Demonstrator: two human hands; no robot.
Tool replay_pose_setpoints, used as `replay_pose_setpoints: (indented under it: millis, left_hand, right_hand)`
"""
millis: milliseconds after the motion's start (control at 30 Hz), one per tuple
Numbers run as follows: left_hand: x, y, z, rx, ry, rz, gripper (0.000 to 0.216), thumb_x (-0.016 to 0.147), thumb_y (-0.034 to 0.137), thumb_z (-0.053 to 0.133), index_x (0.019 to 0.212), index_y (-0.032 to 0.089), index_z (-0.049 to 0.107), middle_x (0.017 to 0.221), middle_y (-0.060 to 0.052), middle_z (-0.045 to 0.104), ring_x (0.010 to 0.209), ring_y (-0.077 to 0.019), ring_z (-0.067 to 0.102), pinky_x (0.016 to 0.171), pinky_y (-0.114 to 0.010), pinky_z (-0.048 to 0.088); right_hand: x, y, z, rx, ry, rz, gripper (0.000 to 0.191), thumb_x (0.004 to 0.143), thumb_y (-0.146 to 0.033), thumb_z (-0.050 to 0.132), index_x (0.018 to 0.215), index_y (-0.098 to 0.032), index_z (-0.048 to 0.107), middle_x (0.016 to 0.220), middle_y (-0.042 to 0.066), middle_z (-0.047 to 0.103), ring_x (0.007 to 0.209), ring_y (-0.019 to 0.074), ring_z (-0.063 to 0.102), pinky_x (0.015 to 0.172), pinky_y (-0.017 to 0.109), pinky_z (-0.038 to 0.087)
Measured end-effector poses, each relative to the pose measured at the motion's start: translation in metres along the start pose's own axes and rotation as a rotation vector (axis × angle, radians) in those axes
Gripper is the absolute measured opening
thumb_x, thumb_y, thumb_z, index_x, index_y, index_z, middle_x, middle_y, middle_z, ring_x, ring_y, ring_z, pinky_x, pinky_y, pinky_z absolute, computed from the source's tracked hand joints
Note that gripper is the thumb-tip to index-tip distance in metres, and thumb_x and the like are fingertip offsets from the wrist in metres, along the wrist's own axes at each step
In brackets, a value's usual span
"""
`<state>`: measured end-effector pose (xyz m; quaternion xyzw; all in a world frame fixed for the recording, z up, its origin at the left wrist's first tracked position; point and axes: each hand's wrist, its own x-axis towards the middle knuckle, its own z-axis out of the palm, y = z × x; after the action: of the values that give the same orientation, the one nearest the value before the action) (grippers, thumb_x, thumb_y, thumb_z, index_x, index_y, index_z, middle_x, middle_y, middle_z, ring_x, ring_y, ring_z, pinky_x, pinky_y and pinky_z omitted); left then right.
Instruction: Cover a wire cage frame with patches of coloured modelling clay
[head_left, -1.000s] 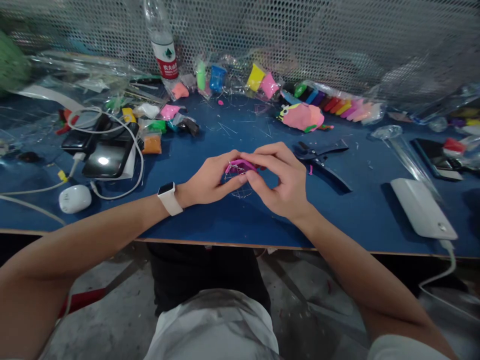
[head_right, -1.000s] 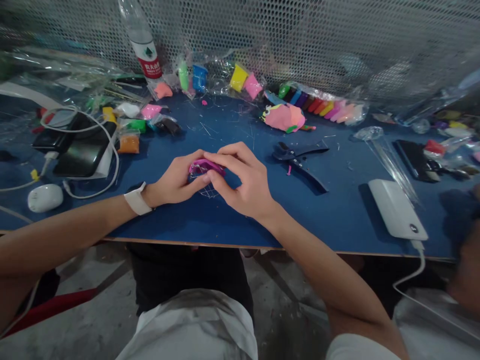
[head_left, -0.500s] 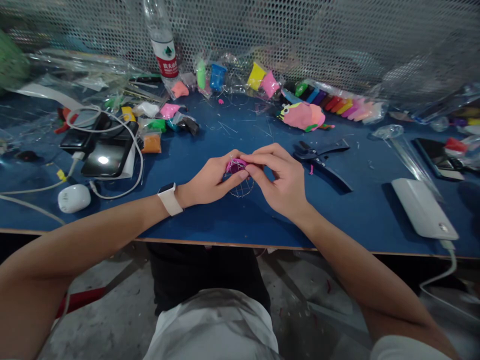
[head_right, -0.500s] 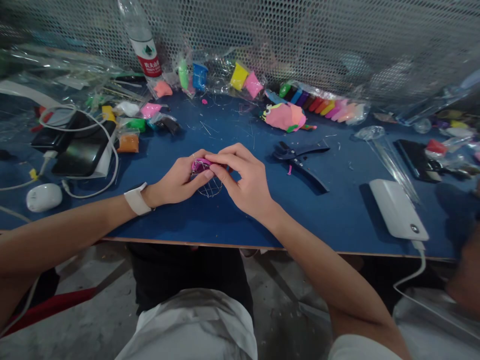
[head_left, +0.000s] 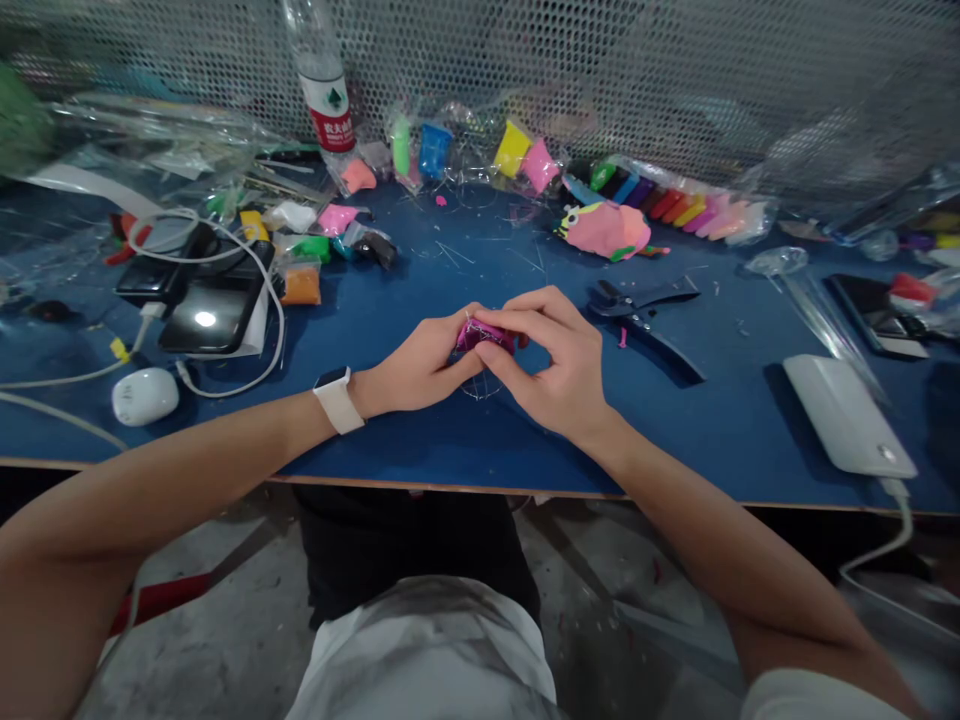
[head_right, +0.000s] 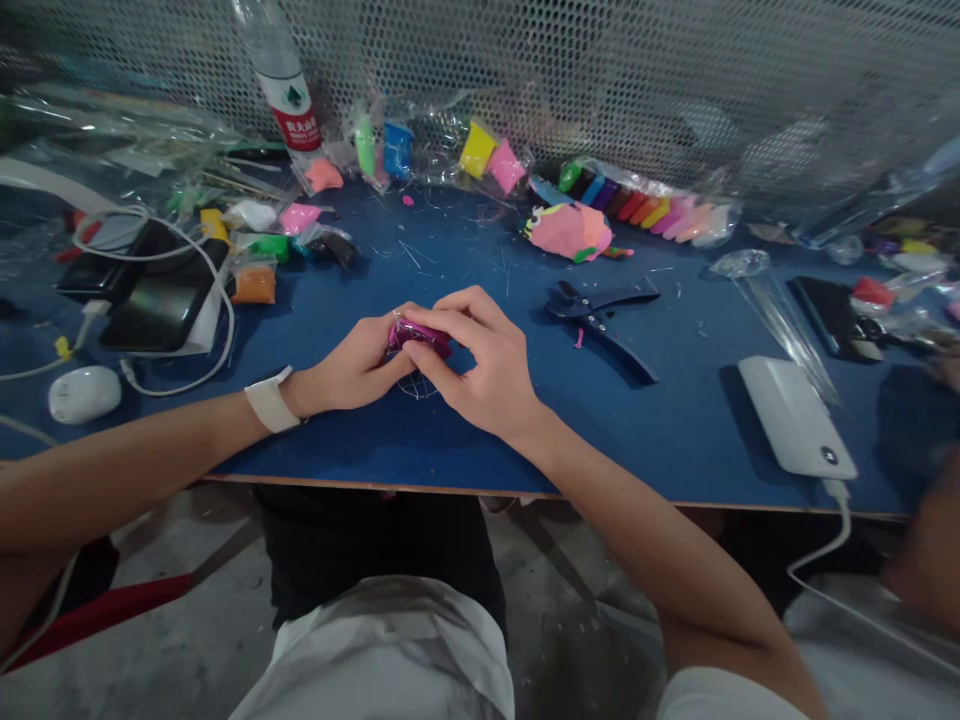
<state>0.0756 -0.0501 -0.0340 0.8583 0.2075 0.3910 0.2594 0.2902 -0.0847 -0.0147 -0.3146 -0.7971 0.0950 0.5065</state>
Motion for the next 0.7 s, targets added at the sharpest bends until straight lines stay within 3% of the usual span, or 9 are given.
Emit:
replay_pose_setpoints:
  millis: [167, 400, 567, 700]
  left_hand:
    - [0.0003, 0.002, -0.0004, -0.019, 0.001, -0.013, 0.031, 0.123, 0.045, 0.048, 0.12, 0.02, 0.065, 0.107, -0.008, 0.074, 0.08, -0.0153, 0.068, 0.073, -0.029, 0.053]
    - [-0.0005, 0.0013, -0.0027, -0.033, 0.022, -0.102, 0.028, 0.121, 0.047, 0.052, 0.12, 0.021, 0.064, 0.094, -0.003, 0.073, 0.071, -0.0153, 0.064, 0.068, -0.03, 0.049]
    - [0.001, 0.0042, -0.0046, -0.056, 0.064, -0.174, 0.032, 0.121, 0.05, 0.053, 0.121, 0.021, 0.068, 0.102, -0.005, 0.078, 0.081, -0.017, 0.07, 0.075, -0.031, 0.054]
    - [0.0027, 0.008, -0.0064, -0.11, 0.105, -0.217, 0.036, 0.121, 0.052, 0.053, 0.124, 0.02, 0.07, 0.114, -0.008, 0.081, 0.096, -0.0188, 0.076, 0.089, -0.033, 0.06]
  right_hand:
    - [-0.0011, 0.0004, 0.0022, 0.02, -0.01, 0.039, 0.019, 0.111, -0.033, 0.076, 0.126, -0.033, 0.088, 0.111, 0.006, 0.077, 0.096, 0.0224, 0.074, 0.082, 0.042, 0.067]
    - [-0.0025, -0.0011, 0.0054, -0.009, 0.05, -0.009, 0.027, 0.11, -0.028, 0.075, 0.135, -0.031, 0.084, 0.116, 0.007, 0.08, 0.102, 0.0237, 0.077, 0.088, 0.043, 0.07]
    - [-0.0033, 0.001, 0.0032, 0.002, 0.008, 0.022, 0.029, 0.108, -0.031, 0.075, 0.135, -0.033, 0.083, 0.124, 0.008, 0.079, 0.109, 0.0266, 0.077, 0.089, 0.047, 0.072]
    - [-0.0042, 0.0035, 0.0024, 0.012, 0.026, 0.093, 0.03, 0.103, -0.034, 0.08, 0.133, -0.031, 0.083, 0.121, 0.008, 0.079, 0.098, 0.0251, 0.076, 0.083, 0.047, 0.072]
